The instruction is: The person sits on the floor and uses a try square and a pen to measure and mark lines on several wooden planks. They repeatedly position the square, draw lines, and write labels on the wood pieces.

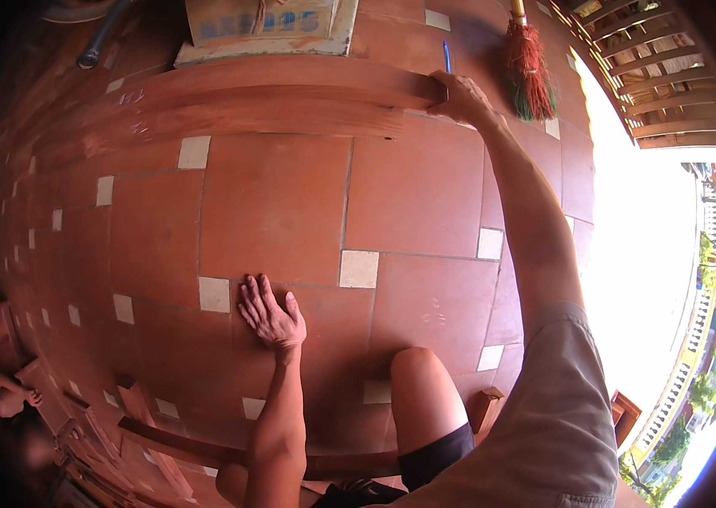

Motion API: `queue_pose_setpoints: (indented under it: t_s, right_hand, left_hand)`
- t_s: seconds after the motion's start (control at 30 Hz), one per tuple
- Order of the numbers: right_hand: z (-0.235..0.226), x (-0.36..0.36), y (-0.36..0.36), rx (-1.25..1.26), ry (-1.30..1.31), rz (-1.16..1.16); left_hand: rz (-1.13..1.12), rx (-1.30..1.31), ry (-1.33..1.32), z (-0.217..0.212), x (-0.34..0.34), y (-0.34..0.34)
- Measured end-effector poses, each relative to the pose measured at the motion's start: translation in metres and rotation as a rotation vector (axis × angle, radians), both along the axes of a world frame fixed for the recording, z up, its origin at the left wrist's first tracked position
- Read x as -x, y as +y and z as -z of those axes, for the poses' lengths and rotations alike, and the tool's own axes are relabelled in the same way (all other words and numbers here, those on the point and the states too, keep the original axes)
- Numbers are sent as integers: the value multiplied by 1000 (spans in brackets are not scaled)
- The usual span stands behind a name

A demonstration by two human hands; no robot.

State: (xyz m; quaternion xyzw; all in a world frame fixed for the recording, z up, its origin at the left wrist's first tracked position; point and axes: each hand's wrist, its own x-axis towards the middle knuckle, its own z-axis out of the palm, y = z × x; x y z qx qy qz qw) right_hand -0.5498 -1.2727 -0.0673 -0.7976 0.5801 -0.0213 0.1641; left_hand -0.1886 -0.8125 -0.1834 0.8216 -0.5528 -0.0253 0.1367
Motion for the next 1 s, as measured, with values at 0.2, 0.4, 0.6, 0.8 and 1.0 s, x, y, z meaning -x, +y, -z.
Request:
queue_pose_setpoints:
  t_s: [0.2, 0.4, 0.6, 0.8, 1.0]
  right_hand:
    - [-7, -12, -6, 55, -5, -55]
    - [-5, -17, -1, 124, 88, -47]
    - [7, -78, 3, 200, -19, -68]
    - [26, -72, -1, 288, -14, -16]
    - [18, -79, 57, 593, -5, -43]
  left_hand:
    - [-27, 11, -3, 0, -4, -7]
    - [-51, -16, 54, -2, -5, -10]
    - [-69, 13, 86, -3, -6, -7]
    - [-73, 0, 124, -7, -2, -8]
    - [-74, 10, 127, -4, -1, -8]
